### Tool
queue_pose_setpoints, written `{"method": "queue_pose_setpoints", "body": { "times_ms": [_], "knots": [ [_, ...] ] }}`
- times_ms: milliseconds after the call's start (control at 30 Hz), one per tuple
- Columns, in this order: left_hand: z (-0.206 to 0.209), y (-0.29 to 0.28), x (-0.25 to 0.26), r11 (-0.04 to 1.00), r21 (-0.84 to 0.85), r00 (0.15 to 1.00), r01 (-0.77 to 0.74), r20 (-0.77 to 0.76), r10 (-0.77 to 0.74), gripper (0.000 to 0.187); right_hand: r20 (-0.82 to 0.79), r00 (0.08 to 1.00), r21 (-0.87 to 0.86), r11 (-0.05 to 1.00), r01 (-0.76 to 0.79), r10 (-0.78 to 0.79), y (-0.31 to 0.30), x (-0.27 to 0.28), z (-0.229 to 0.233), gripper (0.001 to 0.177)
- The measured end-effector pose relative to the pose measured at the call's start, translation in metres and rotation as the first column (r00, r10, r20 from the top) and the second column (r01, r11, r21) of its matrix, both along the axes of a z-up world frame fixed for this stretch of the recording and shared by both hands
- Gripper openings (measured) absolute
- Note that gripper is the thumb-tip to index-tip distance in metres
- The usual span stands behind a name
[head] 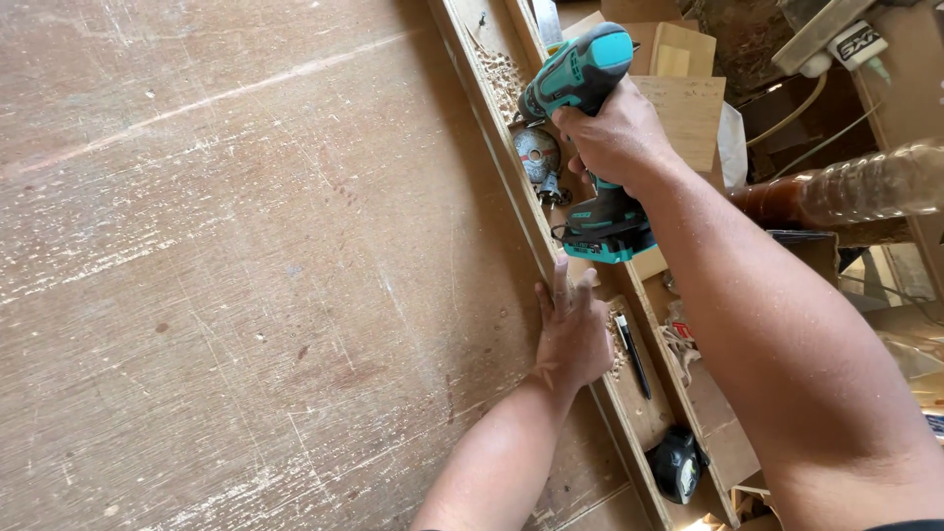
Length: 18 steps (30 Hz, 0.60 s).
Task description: The person measures and marks a wooden board with a tape measure and a marker, then uses a power drill to make holes in a wooden frame. They handle two wooden boards, moving them around the workbench to align and test their fit against the frame.
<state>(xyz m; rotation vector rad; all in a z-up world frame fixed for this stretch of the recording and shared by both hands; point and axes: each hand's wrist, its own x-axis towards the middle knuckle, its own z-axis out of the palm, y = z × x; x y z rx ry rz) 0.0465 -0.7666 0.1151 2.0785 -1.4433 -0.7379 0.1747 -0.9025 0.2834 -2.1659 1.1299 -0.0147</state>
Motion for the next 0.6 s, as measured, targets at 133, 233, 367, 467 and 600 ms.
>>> {"method": "queue_pose_setpoints", "body": {
  "times_ms": [133, 233, 367, 467, 600],
  "knots": [
    [-0.009, -0.002, -0.007, 0.997, -0.066, 0.998, -0.048, 0.030, 0.050, 0.019, -0.027, 0.999, -0.030, 0.999, -0.017, 0.016, 0.001, 0.007, 0.009, 0.039],
    [-0.015, -0.001, -0.011, 0.989, -0.115, 0.994, -0.094, 0.040, 0.099, 0.019, -0.069, 0.998, -0.015, 1.000, 0.005, -0.006, 0.001, 0.012, 0.012, 0.044],
    [-0.022, -0.002, -0.014, 0.987, -0.134, 0.993, -0.088, 0.069, 0.098, 0.021, -0.057, 0.997, -0.021, 0.998, -0.054, 0.053, -0.010, 0.012, 0.007, 0.039],
    [-0.024, -0.004, -0.014, 0.986, -0.142, 0.989, -0.083, 0.110, 0.099, 0.022, -0.085, 0.995, -0.019, 0.998, -0.059, 0.057, -0.017, 0.018, 0.002, 0.035],
    [-0.024, -0.004, -0.016, 0.985, -0.149, 0.990, -0.084, 0.103, 0.100, 0.021, -0.116, 0.991, -0.014, 0.997, -0.072, 0.070, -0.020, 0.024, -0.003, 0.032]
  ]
}}
